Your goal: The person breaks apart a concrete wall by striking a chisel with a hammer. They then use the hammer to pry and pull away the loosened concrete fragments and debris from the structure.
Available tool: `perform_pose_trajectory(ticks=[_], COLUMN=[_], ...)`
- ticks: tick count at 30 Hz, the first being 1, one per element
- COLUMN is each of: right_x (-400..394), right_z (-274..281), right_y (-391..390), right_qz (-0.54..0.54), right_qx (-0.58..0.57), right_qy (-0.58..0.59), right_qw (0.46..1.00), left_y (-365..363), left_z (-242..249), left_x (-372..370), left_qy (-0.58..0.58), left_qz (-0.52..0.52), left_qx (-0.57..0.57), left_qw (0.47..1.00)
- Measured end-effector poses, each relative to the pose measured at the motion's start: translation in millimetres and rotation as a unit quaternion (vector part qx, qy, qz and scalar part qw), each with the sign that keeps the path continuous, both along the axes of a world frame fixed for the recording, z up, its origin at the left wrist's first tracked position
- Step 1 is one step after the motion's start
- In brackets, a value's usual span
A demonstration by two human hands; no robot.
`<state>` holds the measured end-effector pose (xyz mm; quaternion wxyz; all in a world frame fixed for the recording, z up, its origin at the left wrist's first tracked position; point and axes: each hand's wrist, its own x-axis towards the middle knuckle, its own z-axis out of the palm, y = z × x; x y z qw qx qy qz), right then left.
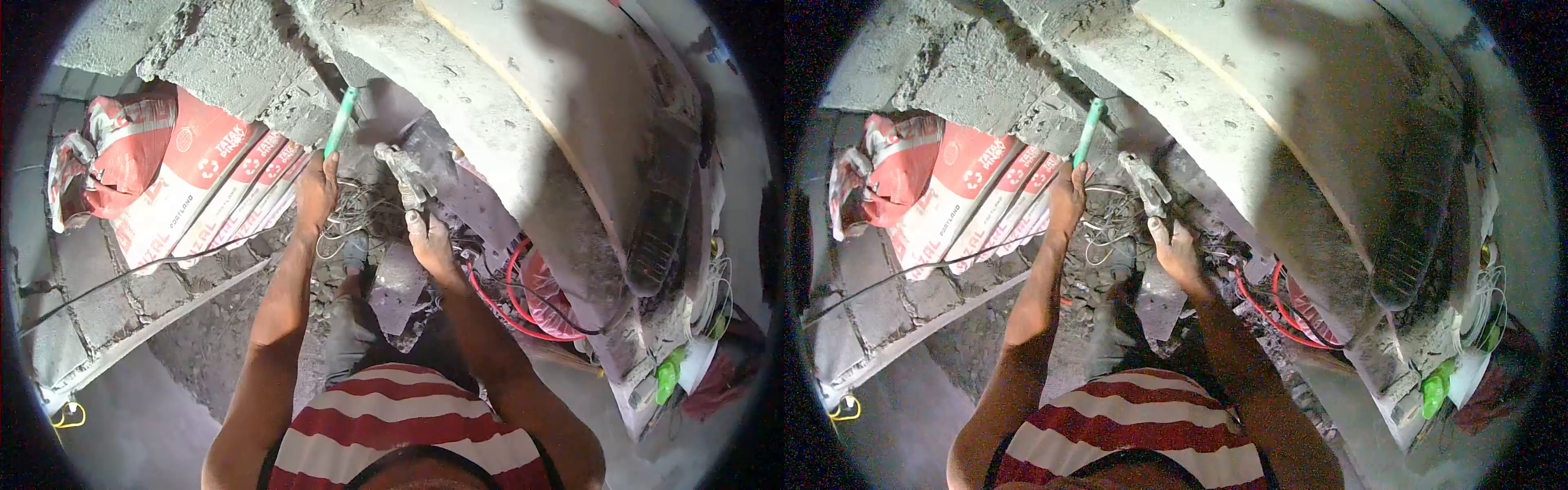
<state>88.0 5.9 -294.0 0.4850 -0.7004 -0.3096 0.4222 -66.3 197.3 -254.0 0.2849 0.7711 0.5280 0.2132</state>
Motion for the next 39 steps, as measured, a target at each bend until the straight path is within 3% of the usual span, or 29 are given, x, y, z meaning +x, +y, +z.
perform_pose_trajectory(ticks=[3,7,8,10,11,12,13,14,15,17,18,21,22,23,24,25,30,32,33,35,36,37,39], right_x=[3,10,9,11,13,12,11,-2,2,16,11,14,7,3,13,22,5,2,-3,9,11,13,24], right_z=[46,55,58,59,54,48,43,64,61,52,43,27,-9,-74,-52,-17,20,51,46,55,21,3,21], right_y=[14,28,33,41,39,34,30,41,38,30,38,36,39,63,93,110,67,56,57,68,77,97,138], right_qz=[0.002,0.039,0.036,0.041,0.042,0.070,0.095,0.021,0.022,0.199,0.071,0.119,0.054,-0.042,0.002,0.049,0.020,0.011,-0.003,0.036,0.045,0.082,0.062], right_qx=[0.040,0.011,0.112,0.273,0.273,0.247,0.209,0.257,0.256,-0.031,0.241,0.183,0.078,0.080,0.034,-0.015,-0.024,0.057,0.199,0.356,0.305,0.000,-0.014], right_qy=[-0.017,-0.081,-0.251,-0.541,-0.541,-0.359,-0.161,-0.181,-0.180,-0.285,-0.328,-0.283,0.031,0.131,-0.105,-0.334,-0.240,-0.221,-0.142,-0.222,-0.207,-0.108,-0.270], right_qw=[0.999,0.996,0.961,0.794,0.795,0.897,0.960,0.949,0.949,0.937,0.911,0.934,0.995,0.987,0.994,0.941,0.970,0.974,0.970,0.907,0.928,0.991,0.961], left_y=[3,3,3,9,11,13,13,15,15,18,18,15,16,14,16,13,7,13,8,0,14,10,10], left_z=[-3,-23,-25,-26,-29,-32,-35,-30,-32,-34,-37,-40,-38,-38,-52,-53,-45,-38,-31,-20,-79,-49,-26], left_x=[-5,-15,-17,-20,-21,-21,-22,-20,-21,-19,-18,-14,-14,-13,-17,-19,-14,-3,0,15,-3,-3,4], left_qy=[0.006,-0.016,-0.014,-0.003,-0.003,0.008,0.020,0.023,0.023,0.051,0.051,-0.002,-0.017,-0.033,-0.018,-0.017,-0.055,-0.103,-0.118,-0.145,-0.221,-0.135,-0.094], left_qz=[0.023,-0.004,0.000,-0.033,-0.032,-0.032,-0.031,-0.027,-0.027,-0.037,-0.038,-0.010,-0.009,-0.009,-0.007,-0.009,-0.015,0.005,0.003,0.041,-0.003,-0.042,0.039], left_qx=[-0.039,0.068,0.050,0.083,0.083,0.081,0.079,0.045,0.044,0.027,0.029,0.001,0.000,-0.004,0.011,0.005,-0.016,0.002,0.004,0.087,0.053,0.057,-0.116], left_qw=[0.999,0.998,0.999,0.996,0.996,0.996,0.996,0.998,0.998,0.998,0.998,1.000,1.000,0.999,1.000,1.000,0.998,0.995,0.993,0.985,0.974,0.988,0.988])
